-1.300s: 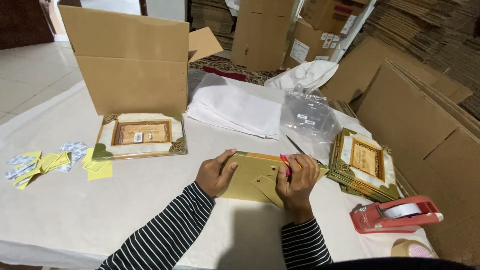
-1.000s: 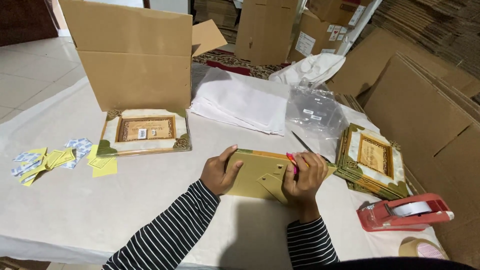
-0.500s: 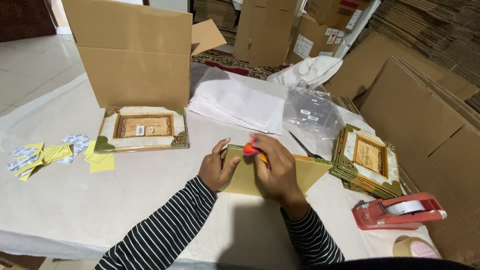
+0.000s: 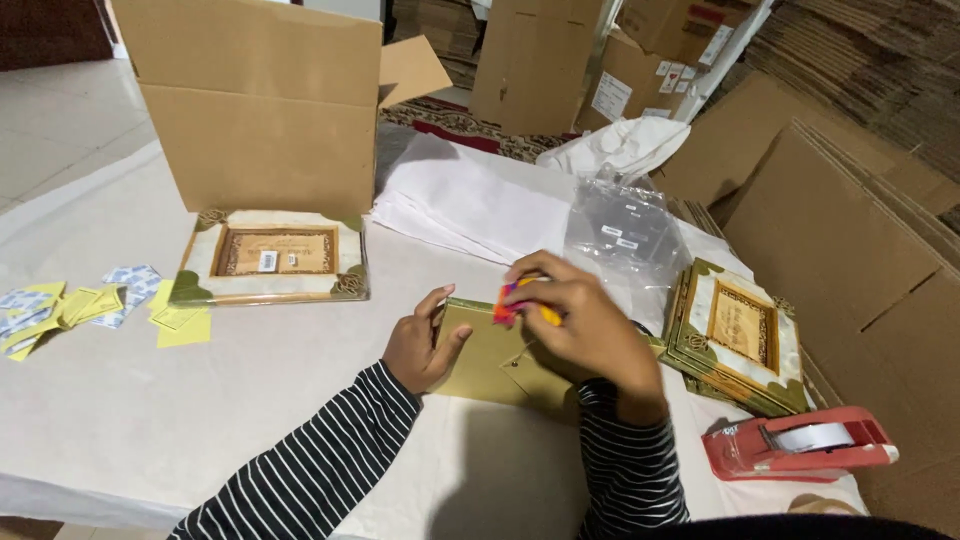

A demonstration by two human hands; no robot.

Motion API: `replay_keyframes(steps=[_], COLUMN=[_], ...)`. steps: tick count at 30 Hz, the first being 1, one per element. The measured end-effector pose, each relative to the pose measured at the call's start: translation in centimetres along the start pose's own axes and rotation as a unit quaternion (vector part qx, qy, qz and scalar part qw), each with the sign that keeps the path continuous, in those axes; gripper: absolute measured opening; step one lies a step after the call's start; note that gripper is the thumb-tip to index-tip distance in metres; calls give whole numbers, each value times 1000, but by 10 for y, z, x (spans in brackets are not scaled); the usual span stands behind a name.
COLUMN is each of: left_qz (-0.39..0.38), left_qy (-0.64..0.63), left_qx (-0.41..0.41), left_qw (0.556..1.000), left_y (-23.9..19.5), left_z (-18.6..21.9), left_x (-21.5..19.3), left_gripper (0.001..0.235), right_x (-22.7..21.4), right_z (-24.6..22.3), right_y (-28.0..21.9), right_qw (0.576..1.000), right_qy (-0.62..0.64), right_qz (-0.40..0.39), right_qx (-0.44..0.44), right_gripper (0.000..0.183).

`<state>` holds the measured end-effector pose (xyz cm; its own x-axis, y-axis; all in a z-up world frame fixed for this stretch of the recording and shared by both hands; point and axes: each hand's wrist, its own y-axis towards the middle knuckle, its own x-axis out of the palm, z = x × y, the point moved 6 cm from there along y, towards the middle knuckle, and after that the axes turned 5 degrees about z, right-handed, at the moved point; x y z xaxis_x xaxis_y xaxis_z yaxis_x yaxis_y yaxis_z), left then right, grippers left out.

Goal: Applying colorful adhesive strips to the back of picture frames as part of a packaging process.

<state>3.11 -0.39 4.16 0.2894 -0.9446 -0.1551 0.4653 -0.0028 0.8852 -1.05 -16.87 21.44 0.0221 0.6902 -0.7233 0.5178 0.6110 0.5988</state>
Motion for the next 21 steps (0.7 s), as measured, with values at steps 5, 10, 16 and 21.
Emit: replay_keyframes(steps=[5, 10, 16, 21], left_qz=[2, 2, -14, -19], left_qy=[5, 5, 53, 52], left_qx=[3, 0, -55, -63], left_qw=[1000, 1000, 997, 996], left_y=[-4, -8, -15, -16], left_z=[-5, -9, -16, -16], left_x=[2, 4, 8, 8], left_gripper=[57, 57, 59, 59], right_x=[-56, -108, -133, -145], right_z=[3, -2, -10, -10], right_y=[-26, -58, -90, -110], right_qw=[998, 980, 962, 941], right_qy=[-34, -121, -165, -157], right_qz=[54, 142, 200, 265], right_qx=[27, 74, 83, 141], right_gripper=[38, 28, 17, 23])
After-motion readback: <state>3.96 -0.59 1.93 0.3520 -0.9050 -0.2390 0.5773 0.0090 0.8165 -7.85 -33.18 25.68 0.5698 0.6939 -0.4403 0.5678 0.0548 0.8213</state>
